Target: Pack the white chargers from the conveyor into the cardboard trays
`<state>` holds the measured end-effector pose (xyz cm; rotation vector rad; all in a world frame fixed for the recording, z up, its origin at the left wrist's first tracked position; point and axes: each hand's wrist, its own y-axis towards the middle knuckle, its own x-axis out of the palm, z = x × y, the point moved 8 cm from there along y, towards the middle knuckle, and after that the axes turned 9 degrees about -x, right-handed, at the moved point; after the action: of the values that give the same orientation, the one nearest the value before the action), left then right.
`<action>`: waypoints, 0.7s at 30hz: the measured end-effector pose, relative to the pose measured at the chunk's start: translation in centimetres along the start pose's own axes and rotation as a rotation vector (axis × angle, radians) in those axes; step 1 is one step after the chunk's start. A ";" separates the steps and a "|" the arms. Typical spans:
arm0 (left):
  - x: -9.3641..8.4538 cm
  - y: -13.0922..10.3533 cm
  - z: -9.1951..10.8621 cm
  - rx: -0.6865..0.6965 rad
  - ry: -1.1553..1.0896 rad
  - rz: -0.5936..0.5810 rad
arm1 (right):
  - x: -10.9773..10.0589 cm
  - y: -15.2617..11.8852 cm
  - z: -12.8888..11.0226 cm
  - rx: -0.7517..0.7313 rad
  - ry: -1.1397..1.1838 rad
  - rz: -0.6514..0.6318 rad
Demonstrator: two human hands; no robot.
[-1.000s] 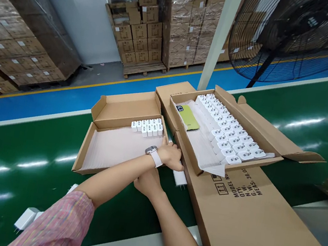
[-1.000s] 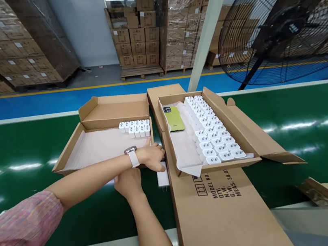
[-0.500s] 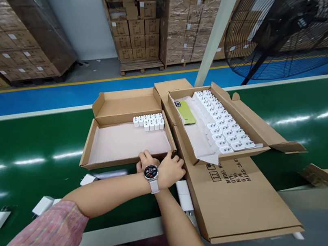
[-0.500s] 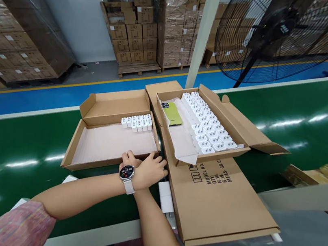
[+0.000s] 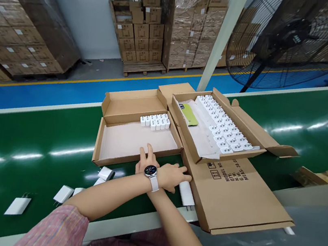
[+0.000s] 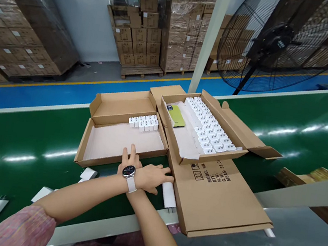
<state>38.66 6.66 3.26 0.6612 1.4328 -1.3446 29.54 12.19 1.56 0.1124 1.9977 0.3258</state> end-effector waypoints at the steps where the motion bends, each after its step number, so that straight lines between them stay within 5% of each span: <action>1: 0.2 0.1 0.2 -0.007 0.016 0.007 | 0.0 -1.2 -0.8 0.014 -0.014 -0.003; 6: 0.8 0.6 1.0 -0.024 0.015 0.119 | -1.6 -11.5 -3.8 -0.158 0.070 0.067; 10: 1.5 0.5 1.4 -0.021 -0.049 0.220 | -5.8 -19.0 2.1 0.094 -0.025 0.361; 16: 1.9 -1.3 -0.2 -0.191 -0.158 0.254 | -6.2 -19.0 7.8 0.216 -0.281 0.285; 21: 3.0 -9.0 -2.6 -0.421 -0.320 0.253 | -5.7 -18.9 9.1 0.155 -0.233 0.274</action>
<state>28.85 6.38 3.62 0.3182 1.2670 -0.8677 41.43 -5.58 -2.39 0.5034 1.7747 0.3166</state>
